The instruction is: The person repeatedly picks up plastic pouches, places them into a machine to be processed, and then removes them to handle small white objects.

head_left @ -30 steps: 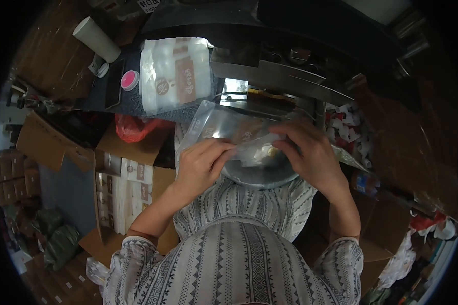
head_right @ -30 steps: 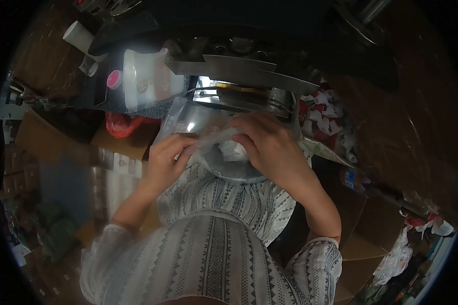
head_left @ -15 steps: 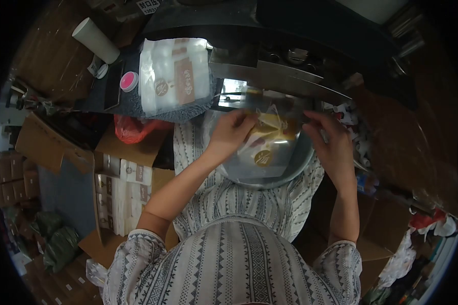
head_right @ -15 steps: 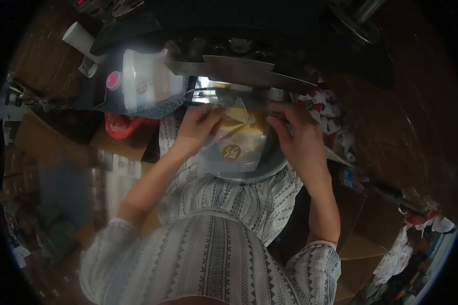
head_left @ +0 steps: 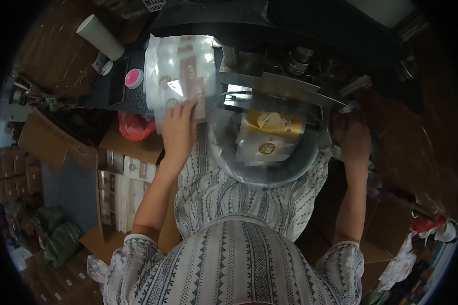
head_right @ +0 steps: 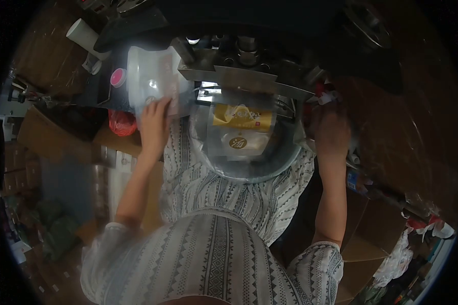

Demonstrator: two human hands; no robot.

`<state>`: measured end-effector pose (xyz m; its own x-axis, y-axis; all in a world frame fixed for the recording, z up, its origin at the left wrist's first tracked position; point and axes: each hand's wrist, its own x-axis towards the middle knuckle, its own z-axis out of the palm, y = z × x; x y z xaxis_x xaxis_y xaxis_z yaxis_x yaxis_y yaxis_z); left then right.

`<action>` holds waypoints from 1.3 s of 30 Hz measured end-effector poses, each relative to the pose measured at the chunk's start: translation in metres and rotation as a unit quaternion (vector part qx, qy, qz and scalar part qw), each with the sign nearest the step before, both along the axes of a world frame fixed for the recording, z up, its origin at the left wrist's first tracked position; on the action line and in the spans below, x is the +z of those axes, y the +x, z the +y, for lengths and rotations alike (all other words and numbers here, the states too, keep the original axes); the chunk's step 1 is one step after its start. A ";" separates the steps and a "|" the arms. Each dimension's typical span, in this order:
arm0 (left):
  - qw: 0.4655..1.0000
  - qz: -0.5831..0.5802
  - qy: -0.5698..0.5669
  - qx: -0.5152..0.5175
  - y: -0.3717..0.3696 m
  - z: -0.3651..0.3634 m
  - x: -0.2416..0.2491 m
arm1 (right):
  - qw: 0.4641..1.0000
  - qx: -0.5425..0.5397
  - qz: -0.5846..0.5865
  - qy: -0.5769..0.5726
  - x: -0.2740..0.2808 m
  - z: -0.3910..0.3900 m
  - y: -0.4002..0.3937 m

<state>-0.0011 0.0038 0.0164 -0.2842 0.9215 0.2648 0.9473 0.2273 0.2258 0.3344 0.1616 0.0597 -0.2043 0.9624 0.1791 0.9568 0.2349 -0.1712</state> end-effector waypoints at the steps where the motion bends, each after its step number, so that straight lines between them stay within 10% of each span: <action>1: 0.998 -0.026 0.056 0.017 -0.006 -0.008 0.002 | 1.000 0.000 -0.004 -0.002 0.005 -0.004 0.005; 4: 0.986 -0.122 0.098 0.062 0.003 -0.026 0.018 | 0.993 0.067 0.071 0.066 0.026 -0.015 0.012; 6: 0.984 -0.133 0.116 0.034 0.027 -0.031 0.034 | 0.906 0.164 0.352 -0.168 0.044 -0.036 -0.007; 12: 0.977 -0.153 0.139 -0.057 0.056 -0.023 0.056 | 0.871 0.403 0.282 -0.018 0.051 -0.053 -0.066; 21: 0.912 -0.367 -0.092 -0.161 0.084 0.004 0.028 | 0.892 0.248 0.346 -0.151 0.037 -0.044 -0.057; 23: 0.716 -0.685 -0.135 -0.022 0.091 0.023 0.024 | 0.924 0.240 0.277 -0.109 0.041 -0.040 -0.042; 27: 0.654 -0.750 -0.102 -0.004 0.091 0.051 0.004 | 0.974 0.142 0.164 -0.064 0.025 -0.015 -0.008; 30: 0.678 -0.730 -0.091 0.001 0.091 0.049 0.006 | 0.987 0.147 0.069 -0.007 -0.020 0.025 0.008; 32: 0.877 -0.479 -0.035 -0.006 0.069 0.048 0.002 | 0.987 0.142 0.069 -0.008 -0.030 0.035 0.007; 34: 0.946 -0.225 0.232 -0.003 0.027 0.056 0.008 | 0.988 0.136 0.069 -0.014 -0.031 0.035 0.004; 35: 0.992 -0.004 0.117 0.056 0.002 0.053 -0.009 | 0.984 0.151 0.095 -0.009 -0.027 0.032 0.003; 39: 0.984 0.133 0.096 -0.072 0.001 0.012 -0.016 | 0.975 0.190 0.113 0.024 -0.014 0.018 0.012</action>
<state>-0.0003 0.0155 0.0006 -0.0524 0.8733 0.4844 0.9979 0.0644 -0.0082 0.3461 0.1793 0.0456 -0.4940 0.8149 0.3032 0.7383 0.5773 -0.3487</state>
